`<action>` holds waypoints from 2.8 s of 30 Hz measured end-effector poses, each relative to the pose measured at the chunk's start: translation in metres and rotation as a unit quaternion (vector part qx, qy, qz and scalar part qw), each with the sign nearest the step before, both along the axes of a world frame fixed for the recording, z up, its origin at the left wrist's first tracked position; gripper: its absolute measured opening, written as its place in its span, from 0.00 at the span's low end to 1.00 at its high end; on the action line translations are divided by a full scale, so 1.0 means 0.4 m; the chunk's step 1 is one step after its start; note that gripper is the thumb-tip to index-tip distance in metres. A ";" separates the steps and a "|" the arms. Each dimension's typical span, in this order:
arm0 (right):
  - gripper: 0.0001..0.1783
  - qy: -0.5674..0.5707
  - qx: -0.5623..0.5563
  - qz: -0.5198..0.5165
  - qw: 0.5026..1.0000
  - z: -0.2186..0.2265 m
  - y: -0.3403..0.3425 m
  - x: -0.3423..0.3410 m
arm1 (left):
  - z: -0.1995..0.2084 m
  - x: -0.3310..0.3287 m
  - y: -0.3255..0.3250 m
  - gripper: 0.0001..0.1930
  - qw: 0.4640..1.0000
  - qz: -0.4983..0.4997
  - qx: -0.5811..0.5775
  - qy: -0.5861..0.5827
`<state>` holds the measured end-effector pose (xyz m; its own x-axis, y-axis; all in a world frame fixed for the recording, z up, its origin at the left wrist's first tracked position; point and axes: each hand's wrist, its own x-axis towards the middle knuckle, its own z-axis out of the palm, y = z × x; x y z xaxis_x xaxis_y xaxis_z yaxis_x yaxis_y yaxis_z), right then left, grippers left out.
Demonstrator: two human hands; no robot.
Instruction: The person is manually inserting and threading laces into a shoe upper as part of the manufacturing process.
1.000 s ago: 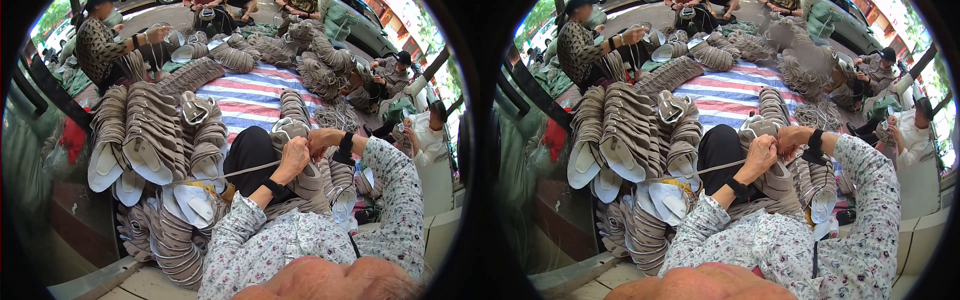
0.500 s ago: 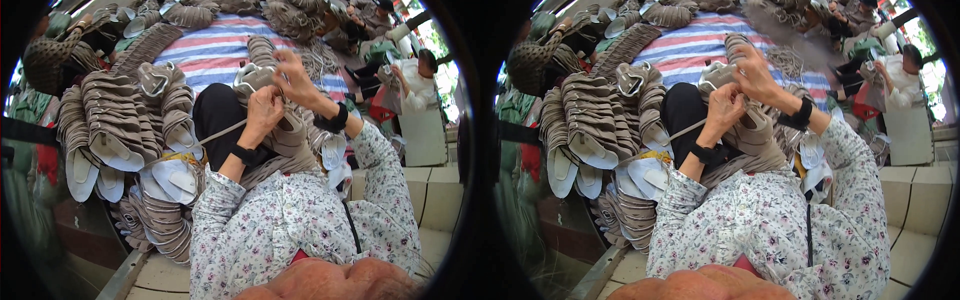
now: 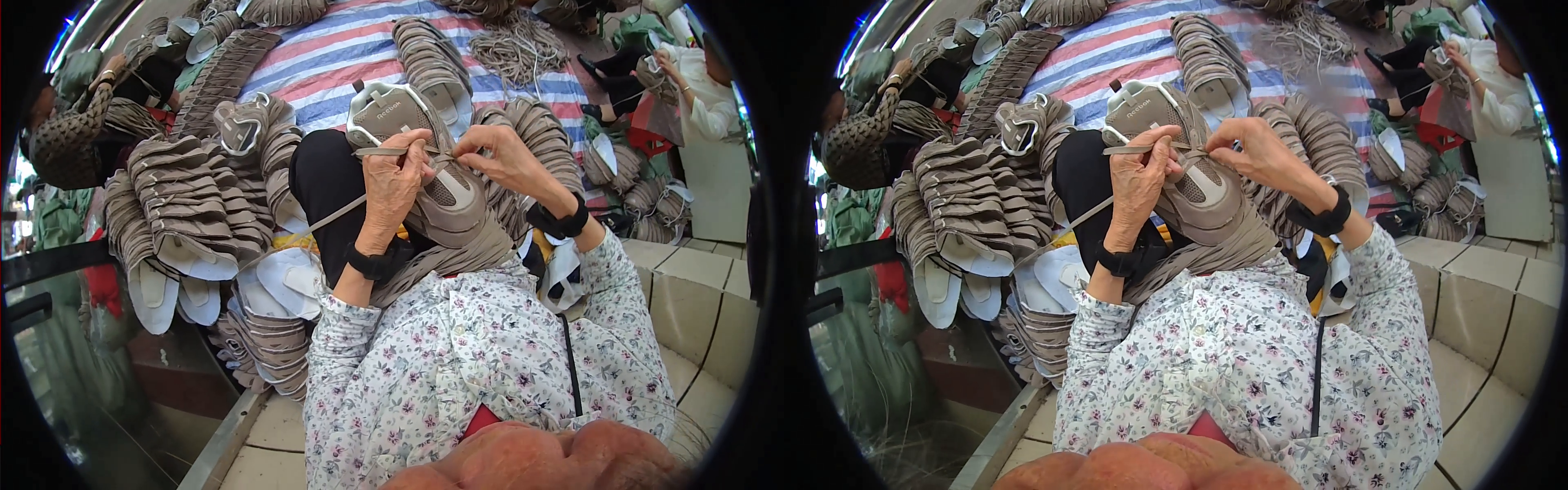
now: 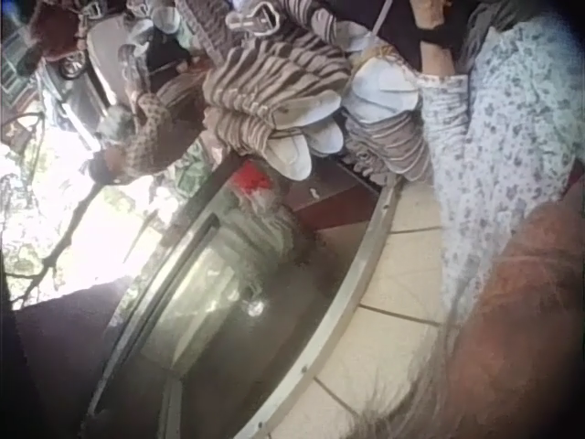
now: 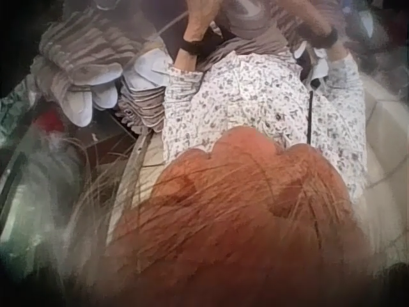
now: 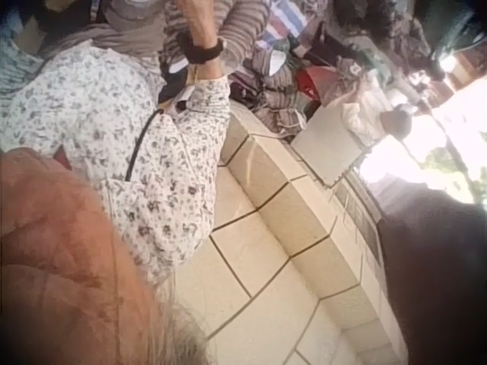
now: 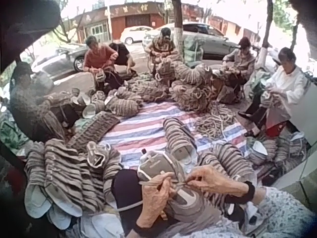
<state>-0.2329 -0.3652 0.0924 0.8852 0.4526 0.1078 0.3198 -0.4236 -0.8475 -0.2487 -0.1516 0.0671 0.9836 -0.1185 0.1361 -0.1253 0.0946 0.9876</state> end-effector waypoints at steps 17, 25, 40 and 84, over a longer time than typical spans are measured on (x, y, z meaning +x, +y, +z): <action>0.05 0.017 0.076 -0.019 0.997 0.006 0.057 -0.031 | 0.046 -0.051 0.032 0.11 0.997 0.054 0.051 0.022; 0.08 0.348 0.231 0.015 0.908 0.036 0.041 -0.001 | 0.072 -0.087 0.059 0.11 0.996 0.066 -0.006 0.058; 0.11 0.274 0.243 0.050 0.929 0.015 0.005 0.019 | 0.080 -0.330 0.787 0.21 0.895 0.353 -0.257 0.087; 0.10 0.288 0.223 0.057 0.930 -0.023 -0.012 0.021 | 0.178 -0.670 1.453 0.17 0.824 0.546 -0.150 0.036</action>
